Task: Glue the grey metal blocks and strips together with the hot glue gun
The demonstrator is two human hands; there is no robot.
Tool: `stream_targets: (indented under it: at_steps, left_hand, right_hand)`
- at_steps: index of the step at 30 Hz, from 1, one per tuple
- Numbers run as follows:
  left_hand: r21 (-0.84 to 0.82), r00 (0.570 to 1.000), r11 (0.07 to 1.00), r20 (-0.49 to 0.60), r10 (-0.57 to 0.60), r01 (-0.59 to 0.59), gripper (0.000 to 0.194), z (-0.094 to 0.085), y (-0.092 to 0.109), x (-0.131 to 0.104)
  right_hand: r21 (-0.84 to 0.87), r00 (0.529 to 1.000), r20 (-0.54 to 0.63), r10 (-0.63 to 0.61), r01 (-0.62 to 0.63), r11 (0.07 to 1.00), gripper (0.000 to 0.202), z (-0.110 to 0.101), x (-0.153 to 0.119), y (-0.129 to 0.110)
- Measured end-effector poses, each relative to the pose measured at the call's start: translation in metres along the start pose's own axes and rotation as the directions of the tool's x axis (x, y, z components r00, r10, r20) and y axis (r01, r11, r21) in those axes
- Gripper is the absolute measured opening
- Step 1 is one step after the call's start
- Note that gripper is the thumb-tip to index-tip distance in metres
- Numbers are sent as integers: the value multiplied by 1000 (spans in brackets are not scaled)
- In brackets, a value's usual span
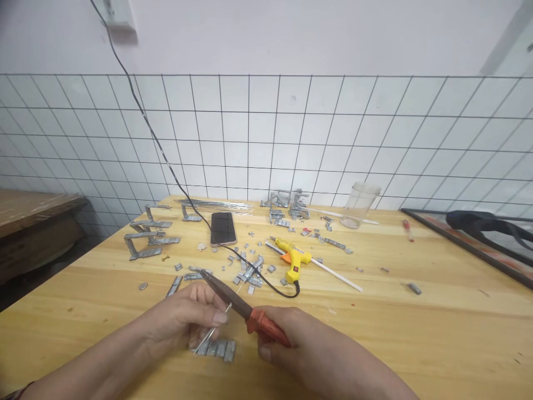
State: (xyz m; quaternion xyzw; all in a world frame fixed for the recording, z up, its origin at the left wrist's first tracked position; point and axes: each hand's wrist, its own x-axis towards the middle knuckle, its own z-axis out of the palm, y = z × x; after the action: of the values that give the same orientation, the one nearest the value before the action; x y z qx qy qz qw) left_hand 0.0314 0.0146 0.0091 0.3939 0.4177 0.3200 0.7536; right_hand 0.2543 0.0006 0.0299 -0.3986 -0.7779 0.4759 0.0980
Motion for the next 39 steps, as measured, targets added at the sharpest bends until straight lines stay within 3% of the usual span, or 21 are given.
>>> stream_targets:
  at_steps: [14, 30, 39]
  left_hand:
    - [39, 999, 999, 44, 13, -14, 17, -2, 0, 0]
    - [-36, 998, 997, -8, -65, 64, 11, -7, -7, 8]
    - [22, 1000, 1000, -27, -7, 8, 19, -8, -4, 7]
  right_hand:
    - [-99, 999, -50, 5, -10, 995, 18, 3, 2, 3]
    - [-195, 994, -106, -12, -9, 981, 19, 6, 6, 7]
    - [-170, 978, -176, 113, -143, 975, 13, 8, 11, 0]
